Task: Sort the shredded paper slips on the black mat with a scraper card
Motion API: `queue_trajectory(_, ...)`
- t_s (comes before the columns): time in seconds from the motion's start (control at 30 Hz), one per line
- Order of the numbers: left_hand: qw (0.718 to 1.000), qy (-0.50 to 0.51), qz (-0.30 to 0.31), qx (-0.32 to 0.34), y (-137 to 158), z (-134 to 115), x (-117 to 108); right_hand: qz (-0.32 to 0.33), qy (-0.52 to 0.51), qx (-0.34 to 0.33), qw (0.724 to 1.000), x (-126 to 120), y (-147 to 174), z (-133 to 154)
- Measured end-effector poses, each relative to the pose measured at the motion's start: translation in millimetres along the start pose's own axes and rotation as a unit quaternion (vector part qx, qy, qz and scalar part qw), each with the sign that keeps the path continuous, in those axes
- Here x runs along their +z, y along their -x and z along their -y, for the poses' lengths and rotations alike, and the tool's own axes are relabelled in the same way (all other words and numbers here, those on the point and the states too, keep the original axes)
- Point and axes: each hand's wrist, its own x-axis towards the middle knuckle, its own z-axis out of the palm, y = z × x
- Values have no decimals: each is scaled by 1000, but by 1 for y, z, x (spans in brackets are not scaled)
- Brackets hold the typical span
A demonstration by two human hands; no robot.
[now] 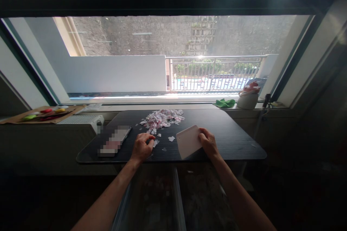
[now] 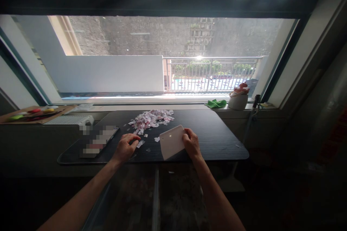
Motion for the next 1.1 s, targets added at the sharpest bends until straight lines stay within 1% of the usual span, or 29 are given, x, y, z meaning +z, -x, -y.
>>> queue_trajectory(0.1,1000,-1,-1,-2,0,0,0,-10,-11,-1,1000,0,0,-1)
queue_trajectory(0.23,1000,0,0,-5,0,0,0,-23,-64,-32,997,3,-2,-4)
queue_trajectory(0.33,1000,0,-1,-3,0,0,1,-2,-106,-51,993,8,-4,-8)
queue_trajectory(0.47,1000,-1,1,-2,0,0,0,23,-131,-68,989,13,-6,-13)
queue_trajectory(0.57,1000,0,0,-3,0,-1,0,22,-94,-72,993,13,-5,-14)
queue_trajectory(0.67,1000,1,-3,-2,0,-1,0,-13,-44,-73,996,10,-4,-13)
queue_trajectory(0.73,1000,1,-2,-1,0,0,0,-27,-51,-76,995,10,-5,-12)
queue_trajectory(0.8,1000,0,-2,-1,0,0,0,-11,-82,-76,994,12,-6,-12)
queue_trajectory(0.87,1000,0,-2,0,0,0,0,18,-107,-69,992,15,-7,-12)
queue_trajectory(0.93,1000,0,-2,-1,0,0,1,36,-105,-63,992,16,-9,-13)
queue_trajectory(0.97,1000,-1,-2,-2,0,0,1,35,-92,-60,993,15,-9,-12)
queue_trajectory(1.03,1000,-1,-4,-3,0,-1,1,13,-54,-53,997,12,-9,-11)
queue_trajectory(1.1,1000,-1,-5,-2,0,-1,0,-23,-21,-46,998,9,-8,-9)
